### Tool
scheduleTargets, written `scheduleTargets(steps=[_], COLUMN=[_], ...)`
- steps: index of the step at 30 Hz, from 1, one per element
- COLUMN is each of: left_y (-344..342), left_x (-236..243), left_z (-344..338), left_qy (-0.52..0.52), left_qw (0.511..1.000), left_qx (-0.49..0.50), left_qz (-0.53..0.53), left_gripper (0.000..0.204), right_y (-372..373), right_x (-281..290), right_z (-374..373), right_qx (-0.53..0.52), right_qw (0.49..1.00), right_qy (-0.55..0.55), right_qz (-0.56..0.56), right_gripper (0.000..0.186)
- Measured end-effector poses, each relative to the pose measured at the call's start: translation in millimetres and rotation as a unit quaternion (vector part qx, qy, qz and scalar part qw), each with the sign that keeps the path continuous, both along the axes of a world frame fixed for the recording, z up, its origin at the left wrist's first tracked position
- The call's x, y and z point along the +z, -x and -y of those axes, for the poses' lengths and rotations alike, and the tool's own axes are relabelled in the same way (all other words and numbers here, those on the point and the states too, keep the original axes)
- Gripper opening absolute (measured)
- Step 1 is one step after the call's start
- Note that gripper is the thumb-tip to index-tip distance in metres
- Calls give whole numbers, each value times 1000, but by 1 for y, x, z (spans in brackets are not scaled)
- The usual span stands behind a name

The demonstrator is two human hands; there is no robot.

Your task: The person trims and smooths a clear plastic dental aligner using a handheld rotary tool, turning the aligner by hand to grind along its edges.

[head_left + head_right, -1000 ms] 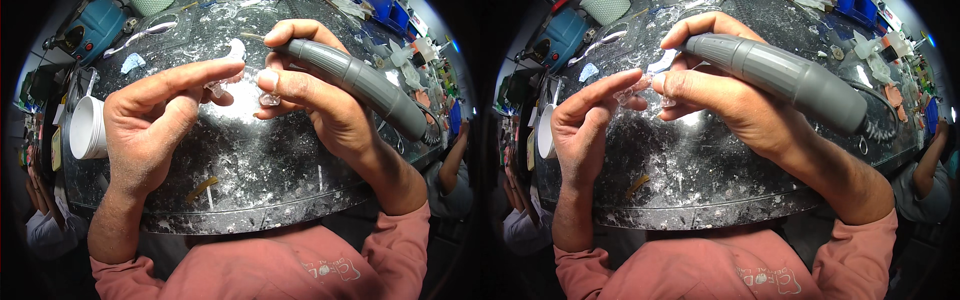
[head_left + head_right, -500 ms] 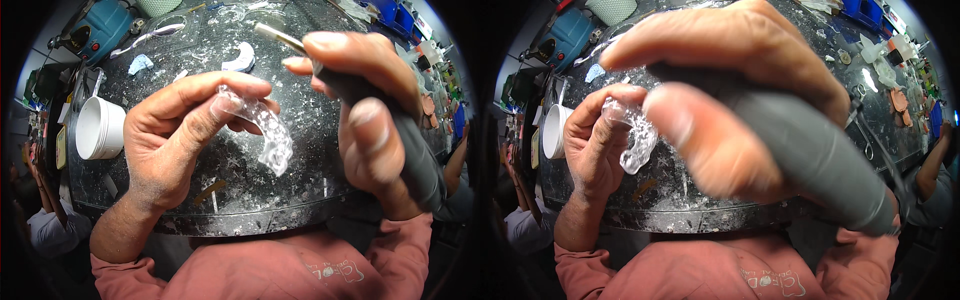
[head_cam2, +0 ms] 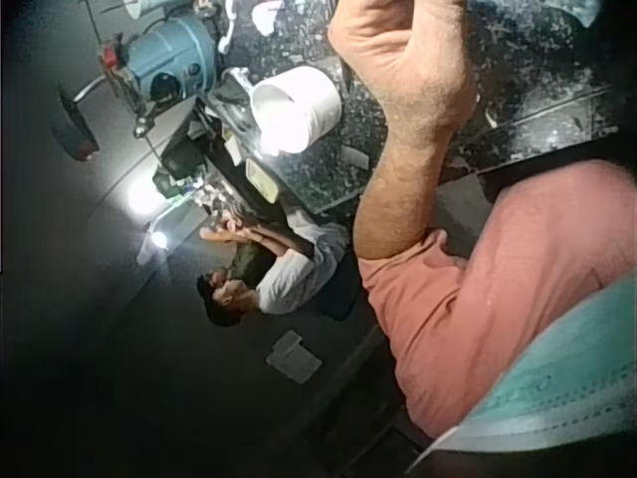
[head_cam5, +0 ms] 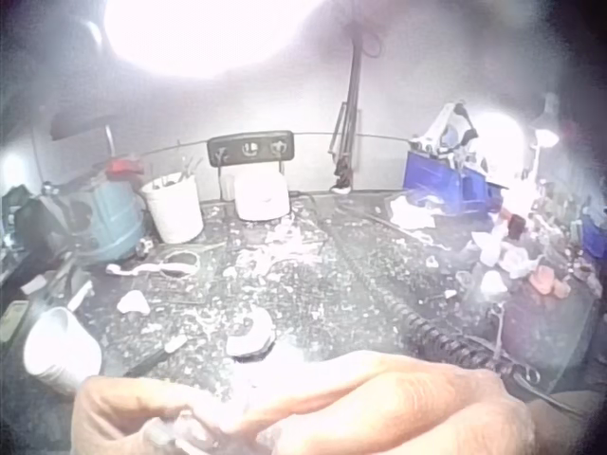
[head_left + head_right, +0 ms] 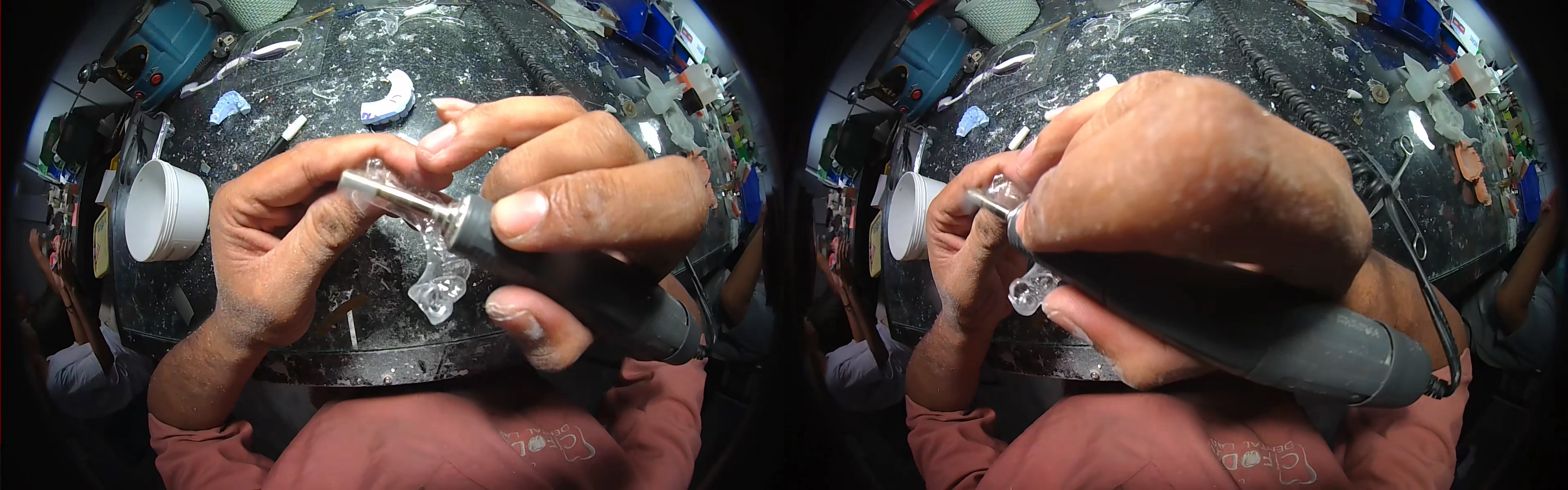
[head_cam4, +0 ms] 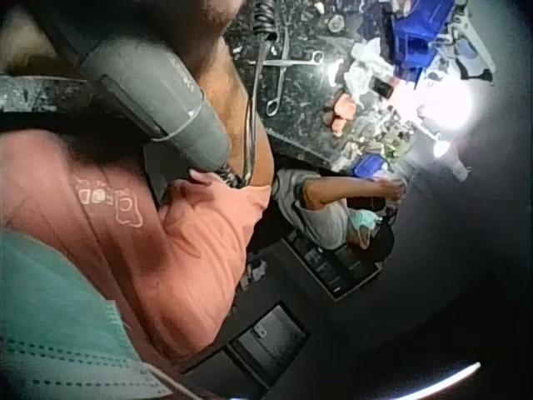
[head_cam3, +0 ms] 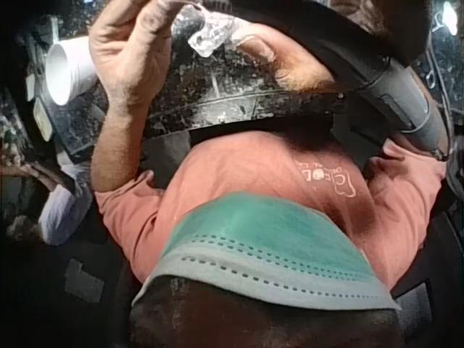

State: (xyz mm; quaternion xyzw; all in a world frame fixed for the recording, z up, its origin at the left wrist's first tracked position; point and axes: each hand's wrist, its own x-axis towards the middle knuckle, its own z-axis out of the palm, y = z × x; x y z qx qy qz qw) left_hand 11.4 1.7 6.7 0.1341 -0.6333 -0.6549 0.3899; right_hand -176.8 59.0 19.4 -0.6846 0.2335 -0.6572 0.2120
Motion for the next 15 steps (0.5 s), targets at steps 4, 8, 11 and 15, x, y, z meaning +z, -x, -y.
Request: scheduleTargets(steps=[4, 8, 11, 15], left_y=[2, 1, 1, 0], left_x=[4, 4, 9, 6], left_z=[-2, -2, -3, -1], left_qy=[-52, -47, -63, -57], left_qw=[998, 998, 997, 997], left_qx=[19, 14, 1, 7], left_qz=[31, 39, 41, 53], left_gripper=[35, 35, 38, 39], right_y=[-1, 0, 12, 9], right_x=[-6, -8, 7, 3], right_z=[5, 8, 17, 16], right_qx=[55, -7, 90, 48], right_qw=[997, 998, 982, 980], right_qy=[-24, 57, 80, 68], right_qz=[47, -19, -148, -183], right_gripper=[32, 29, 23, 33])
